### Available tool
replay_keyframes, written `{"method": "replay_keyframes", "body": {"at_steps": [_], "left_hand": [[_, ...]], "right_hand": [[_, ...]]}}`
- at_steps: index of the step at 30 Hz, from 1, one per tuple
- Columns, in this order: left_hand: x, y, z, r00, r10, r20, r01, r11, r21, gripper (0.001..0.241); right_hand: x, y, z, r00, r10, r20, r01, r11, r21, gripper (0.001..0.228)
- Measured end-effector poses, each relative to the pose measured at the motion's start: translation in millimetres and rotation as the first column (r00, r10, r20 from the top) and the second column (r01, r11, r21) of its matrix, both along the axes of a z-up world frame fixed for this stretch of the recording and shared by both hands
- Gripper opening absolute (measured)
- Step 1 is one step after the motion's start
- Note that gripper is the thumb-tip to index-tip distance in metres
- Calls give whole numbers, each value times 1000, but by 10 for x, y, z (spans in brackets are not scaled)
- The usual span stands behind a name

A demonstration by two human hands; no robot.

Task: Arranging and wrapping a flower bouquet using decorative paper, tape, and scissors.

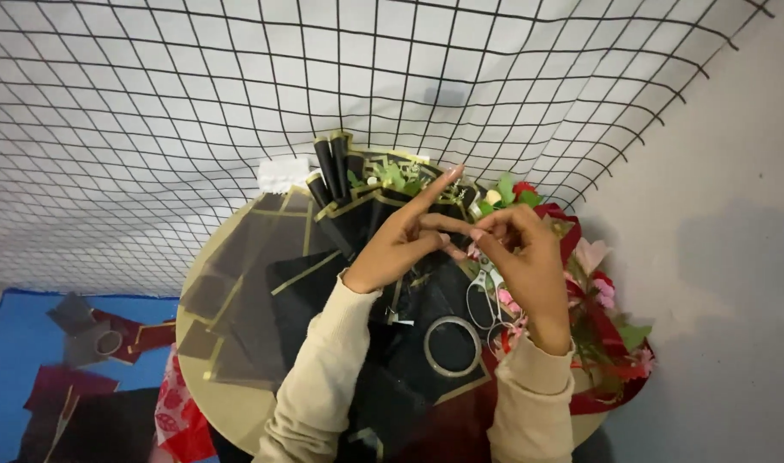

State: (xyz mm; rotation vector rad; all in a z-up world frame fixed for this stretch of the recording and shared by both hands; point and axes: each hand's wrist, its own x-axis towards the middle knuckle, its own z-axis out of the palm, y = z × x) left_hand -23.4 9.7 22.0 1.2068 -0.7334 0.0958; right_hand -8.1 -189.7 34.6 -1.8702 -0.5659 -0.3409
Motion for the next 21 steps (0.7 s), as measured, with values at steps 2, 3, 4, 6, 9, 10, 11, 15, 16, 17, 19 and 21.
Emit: {"method": "replay_keyframes", "body": {"at_steps": [2,3,4,6,9,10,11,15,16,17,19,21], "left_hand": [[-32,-10,61,1000,-5,-12,5,1000,9,71],[-49,-11,94,1000,-6,-25,6,1000,17,71],[-1,-8,35,1000,-7,-24,8,1000,18,71],[85,10,-91,991,-52,-123,51,999,-12,66],[87,-27,-45,969,0,-247,-16,998,-64,57],[180,42,-152,968,-3,-249,-14,998,-65,57],[274,110,-260,962,113,-247,-118,993,-4,53],[176,249,-110,923,313,-221,-295,949,113,32],[158,246,-99,924,311,-223,-292,949,115,32],[142,243,-88,929,312,-199,-294,949,116,27],[81,211,-66,932,314,-183,-296,948,118,23],[25,162,-6,949,301,-97,-284,945,162,19]], "right_hand": [[0,-6,8,1000,10,-12,-10,1000,10,7],[2,-5,14,999,24,-25,-23,1000,19,4],[4,-16,30,999,23,-24,-22,1000,20,4],[3,-27,55,997,80,-21,-80,997,3,9],[163,-90,-107,983,181,23,-183,974,132,7],[163,-146,-111,984,179,20,-180,975,132,7],[165,-202,-115,979,201,27,-203,966,160,8],[42,-244,3,963,270,6,-265,940,214,8],[50,-233,4,963,268,4,-263,941,216,8],[60,-222,3,954,300,0,-291,926,242,8],[54,-185,-5,943,333,-11,-318,909,270,12],[54,-124,16,944,329,-10,-316,915,253,14]]}}
